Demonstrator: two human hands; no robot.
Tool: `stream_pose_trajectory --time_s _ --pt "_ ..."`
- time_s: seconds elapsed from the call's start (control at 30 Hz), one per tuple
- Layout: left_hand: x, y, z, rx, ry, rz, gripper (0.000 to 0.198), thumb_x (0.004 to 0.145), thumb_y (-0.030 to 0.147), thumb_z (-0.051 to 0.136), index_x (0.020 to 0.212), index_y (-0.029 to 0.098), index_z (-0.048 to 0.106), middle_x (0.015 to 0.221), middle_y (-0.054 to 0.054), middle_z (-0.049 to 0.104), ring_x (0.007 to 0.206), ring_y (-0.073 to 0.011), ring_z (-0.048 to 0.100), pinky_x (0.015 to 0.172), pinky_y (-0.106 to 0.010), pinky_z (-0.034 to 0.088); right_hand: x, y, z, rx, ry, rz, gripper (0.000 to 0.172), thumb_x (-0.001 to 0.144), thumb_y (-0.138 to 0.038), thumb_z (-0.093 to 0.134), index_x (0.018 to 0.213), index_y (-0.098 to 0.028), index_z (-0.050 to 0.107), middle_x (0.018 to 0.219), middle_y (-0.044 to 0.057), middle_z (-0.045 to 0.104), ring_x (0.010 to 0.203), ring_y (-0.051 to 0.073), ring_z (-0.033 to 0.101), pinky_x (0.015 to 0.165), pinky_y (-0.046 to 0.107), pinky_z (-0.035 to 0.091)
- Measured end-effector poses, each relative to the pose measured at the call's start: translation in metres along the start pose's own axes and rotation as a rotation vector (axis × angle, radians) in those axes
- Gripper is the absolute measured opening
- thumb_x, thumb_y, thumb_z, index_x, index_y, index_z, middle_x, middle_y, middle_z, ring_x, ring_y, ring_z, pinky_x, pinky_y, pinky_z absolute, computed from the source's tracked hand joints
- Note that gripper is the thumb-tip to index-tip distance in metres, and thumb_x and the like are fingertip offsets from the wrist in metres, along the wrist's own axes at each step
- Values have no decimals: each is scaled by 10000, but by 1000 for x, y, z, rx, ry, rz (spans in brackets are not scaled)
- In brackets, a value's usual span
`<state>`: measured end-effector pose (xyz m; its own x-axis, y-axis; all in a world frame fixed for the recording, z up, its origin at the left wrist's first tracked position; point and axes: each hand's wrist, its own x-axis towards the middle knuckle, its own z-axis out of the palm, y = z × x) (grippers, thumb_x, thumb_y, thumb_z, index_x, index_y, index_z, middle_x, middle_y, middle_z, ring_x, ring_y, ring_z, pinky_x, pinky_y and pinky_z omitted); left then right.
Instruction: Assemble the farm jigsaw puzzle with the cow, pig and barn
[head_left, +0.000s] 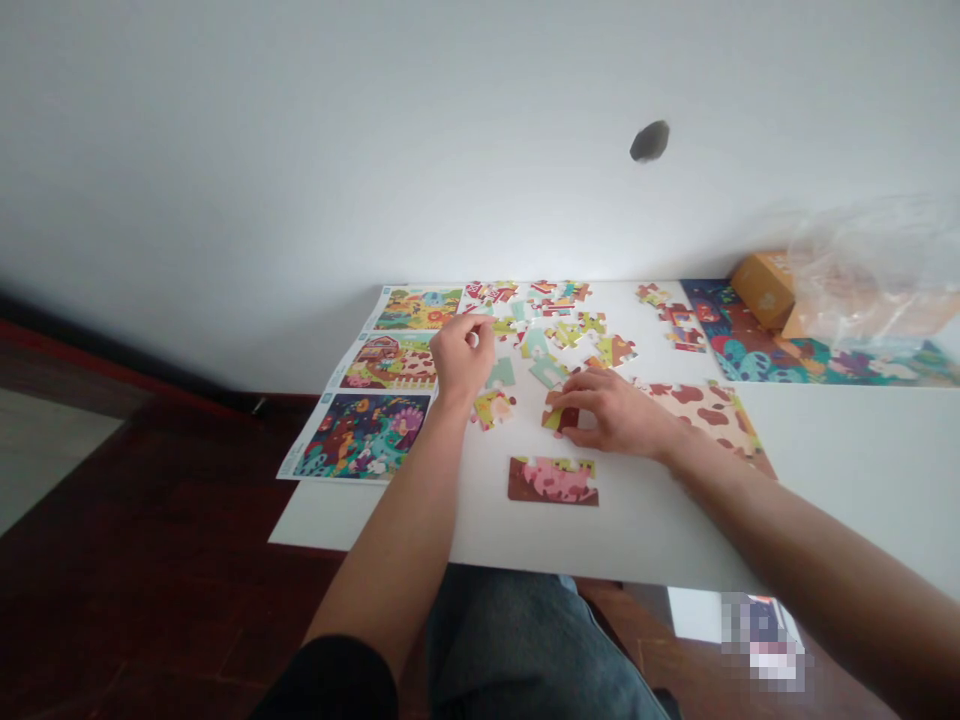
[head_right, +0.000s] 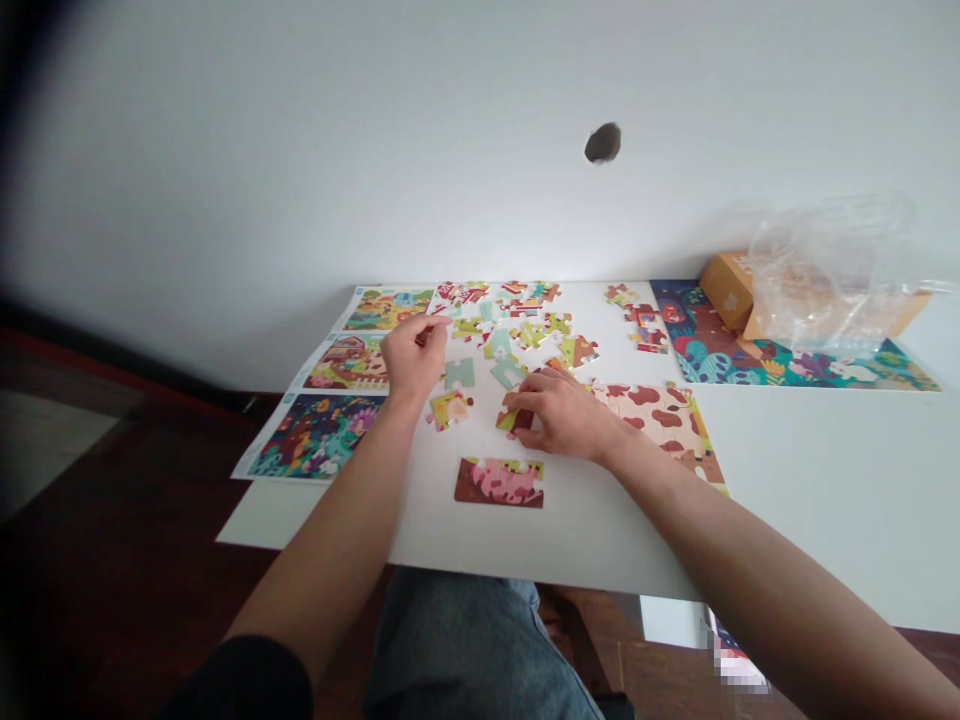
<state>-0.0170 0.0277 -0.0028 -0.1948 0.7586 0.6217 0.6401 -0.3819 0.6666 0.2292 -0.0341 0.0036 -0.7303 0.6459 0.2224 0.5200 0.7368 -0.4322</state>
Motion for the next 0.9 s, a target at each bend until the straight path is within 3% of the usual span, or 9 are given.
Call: stream_pose_trajectory --time_s 0.17,0.23,0.3,0.37,0.43,0.5,0.57,0.7,0.9 --pt "-3 5 0 -103 -67 25 174 802 211 596 829 171 763 766 -23 713 563 -110 513 544 -249 390 -8 5 -10 12 -40 -20 315 825 -270 705 1136 -231 735 1049 107 675 989 250 605 907 404 461" --pt "-6 12 -3 -226 -204 4 160 799 249 635 846 169 766 758 -26 707 548 -103 514 513 -241 378 -10 4 -13 3 -50 0 317 828 -282 703 1141 -235 732 1032 107 660 972 243 598 890 392 464" --pt "-9 23 -9 -408 -444 -90 172 798 301 674 858 167 764 749 -33 706 518 -95 521 478 -232 377 -11 3 -15 -20 -57 30 319 831 -301 702 1141 -230 730 1009 108 643 948 236 592 871 380 464" --pt "-11 37 -16 -623 -856 -247 226 800 361 700 875 155 755 693 -37 694 423 -76 476 405 -222 345 -12 0 -16 -48 -61 61 318 841 -319 693 1142 -223 727 972 104 628 919 228 586 843 364 461" --pt "-13 51 -20 -790 -1418 -380 311 770 419 749 907 140 749 713 -70 715 401 -95 519 361 -223 357 -12 -2 -16 -71 -66 81 303 863 -335 672 1138 -220 728 928 97 617 895 221 581 818 350 455" --pt "-15 62 -20 -853 -1940 -450 405 717 440 812 984 142 746 863 -113 749 573 -185 680 441 -254 503 -12 -3 -16 -76 -68 87 291 886 -354 651 1132 -221 730 905 94 614 885 219 580 807 342 451" --pt "-20 68 -15 -864 -2227 -482 452 682 427 853 1022 148 745 1027 -128 744 840 -261 741 658 -302 607 -12 -2 -15 -72 -61 97 294 894 -365 645 1133 -216 728 910 99 621 893 222 585 810 340 453" --pt "-30 61 -2 -837 -2245 -550 420 704 425 846 993 133 758 1087 -127 737 1010 -284 721 843 -324 598 -13 0 -14 -64 -54 129 295 897 -366 644 1130 -204 725 933 105 636 904 224 600 810 331 463" --pt "-29 40 -7 -729 -2111 -616 358 785 435 778 980 135 759 1084 -130 746 972 -260 737 807 -329 616 -13 -2 -16 -71 -70 113 265 916 -333 607 1107 -196 731 896 87 651 873 215 612 790 324 459"
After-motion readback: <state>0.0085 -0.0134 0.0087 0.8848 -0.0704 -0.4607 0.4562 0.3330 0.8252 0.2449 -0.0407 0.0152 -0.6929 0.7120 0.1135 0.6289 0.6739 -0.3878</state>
